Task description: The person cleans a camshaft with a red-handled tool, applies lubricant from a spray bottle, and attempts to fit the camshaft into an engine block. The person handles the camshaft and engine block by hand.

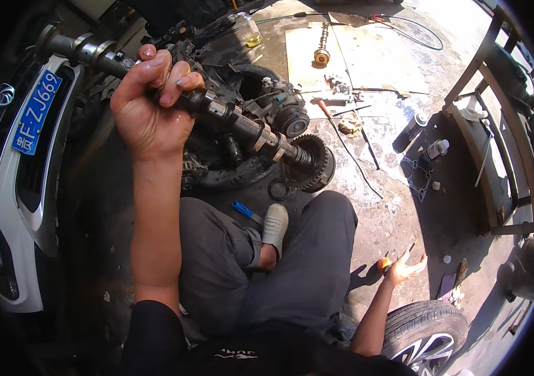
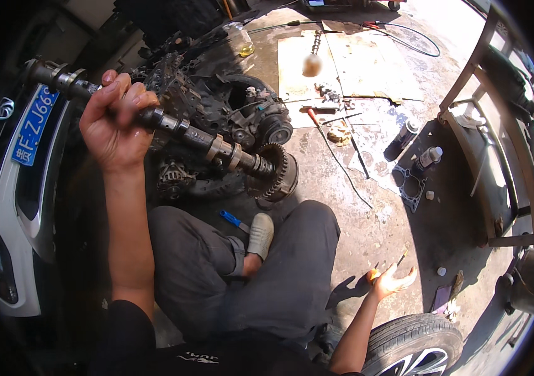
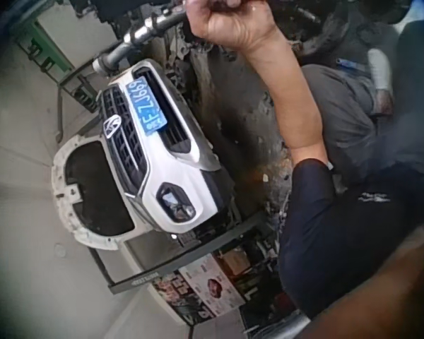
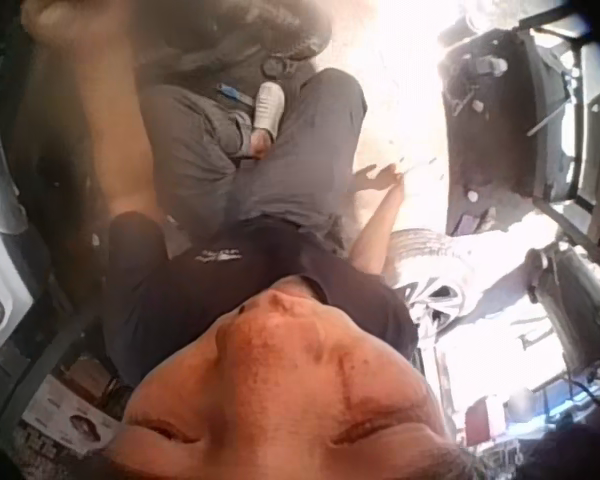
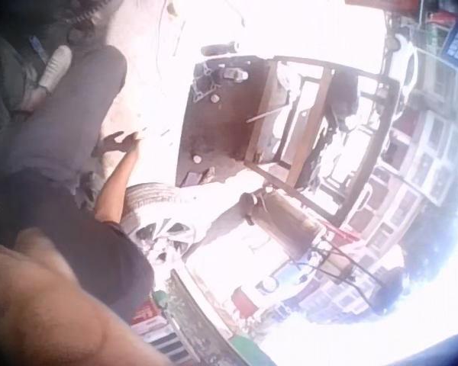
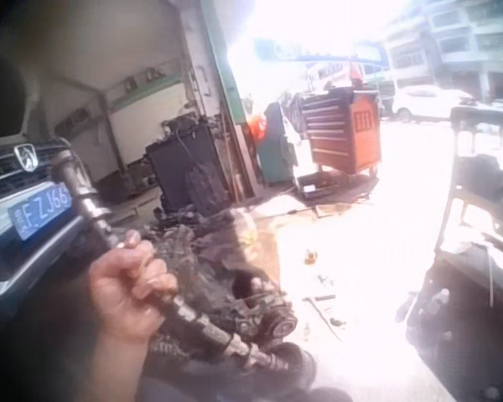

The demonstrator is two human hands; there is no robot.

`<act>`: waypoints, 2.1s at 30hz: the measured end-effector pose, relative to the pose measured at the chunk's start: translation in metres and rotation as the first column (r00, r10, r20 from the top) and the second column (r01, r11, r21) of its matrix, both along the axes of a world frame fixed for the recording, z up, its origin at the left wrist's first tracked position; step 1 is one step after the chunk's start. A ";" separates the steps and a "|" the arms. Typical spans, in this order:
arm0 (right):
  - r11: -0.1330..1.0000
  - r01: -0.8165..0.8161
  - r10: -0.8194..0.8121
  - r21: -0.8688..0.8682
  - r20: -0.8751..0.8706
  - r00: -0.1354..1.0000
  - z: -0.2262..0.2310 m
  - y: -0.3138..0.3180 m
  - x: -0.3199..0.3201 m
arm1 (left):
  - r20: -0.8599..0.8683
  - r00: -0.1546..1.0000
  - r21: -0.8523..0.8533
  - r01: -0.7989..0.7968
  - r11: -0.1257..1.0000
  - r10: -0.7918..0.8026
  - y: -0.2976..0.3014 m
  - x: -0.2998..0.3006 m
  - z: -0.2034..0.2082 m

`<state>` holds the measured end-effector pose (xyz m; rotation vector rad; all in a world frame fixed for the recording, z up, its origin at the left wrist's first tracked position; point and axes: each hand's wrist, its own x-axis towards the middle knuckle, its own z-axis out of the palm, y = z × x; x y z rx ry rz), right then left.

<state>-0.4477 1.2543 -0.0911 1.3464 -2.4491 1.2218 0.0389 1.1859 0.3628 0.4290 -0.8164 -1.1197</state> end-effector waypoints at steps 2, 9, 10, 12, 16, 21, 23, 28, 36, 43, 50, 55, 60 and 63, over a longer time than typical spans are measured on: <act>0.978 -0.169 0.208 -0.122 0.497 0.842 0.086 -0.042 0.056 | 0.028 0.994 0.040 -0.105 0.994 0.104 0.008 0.007 0.003; 0.022 -0.672 0.661 -0.740 0.515 -0.546 0.243 -0.081 0.271 | 0.012 0.958 0.156 -0.284 0.946 0.286 0.038 0.026 0.013; -0.070 -0.703 0.639 -0.708 0.509 -0.577 0.240 -0.081 0.287 | -0.010 0.950 0.200 -0.305 0.931 0.313 0.045 0.034 0.015; 0.017 -0.644 0.431 -0.765 0.586 -0.686 0.251 -0.064 0.314 | -0.027 0.929 0.292 -0.346 0.892 0.369 0.057 0.054 0.019; 0.003 -0.720 0.254 -0.694 0.697 -0.670 0.266 -0.019 0.357 | 0.176 0.753 0.547 -0.610 0.573 0.633 0.082 0.107 0.020; 0.141 -0.738 -0.024 -0.660 0.743 -0.669 0.278 0.030 0.412 | 0.071 0.919 0.519 -0.366 0.772 0.387 0.099 0.186 0.013; 0.161 -0.743 -0.016 -0.650 0.751 -0.660 0.280 0.032 0.431 | 0.088 0.957 0.507 -0.281 0.815 0.276 0.099 0.215 0.006; 0.205 -0.729 0.144 -0.653 0.757 -0.638 0.271 0.021 0.478 | 0.214 0.955 0.408 -0.279 0.870 0.206 0.083 0.272 -0.014; 0.326 -0.662 0.083 -0.674 0.719 -0.690 0.309 0.010 0.521 | 0.349 0.934 0.409 -0.223 0.885 0.074 0.007 0.335 -0.037; 0.362 -0.711 0.170 -0.603 0.793 -0.586 0.351 -0.034 0.531 | 0.313 0.923 0.445 -0.352 0.824 0.225 -0.065 0.353 -0.078; 0.430 -0.716 0.066 -0.550 0.810 -0.582 0.340 -0.048 0.519 | 0.307 0.936 0.440 -0.301 0.846 0.173 -0.086 0.359 -0.103; 0.476 -0.739 -0.008 -0.477 0.838 -0.546 0.340 -0.042 0.542 | 0.487 0.839 0.445 -0.477 0.758 0.242 -0.087 0.379 -0.116; 0.417 -0.796 -0.194 -0.439 0.813 -0.550 0.340 -0.058 0.583 | 0.626 0.622 0.333 -0.758 0.561 0.470 -0.087 0.411 -0.133; 0.457 -0.800 -0.215 -0.390 0.824 -0.524 0.341 -0.057 0.601 | 0.685 0.585 0.345 -0.785 0.514 0.433 -0.089 0.429 -0.144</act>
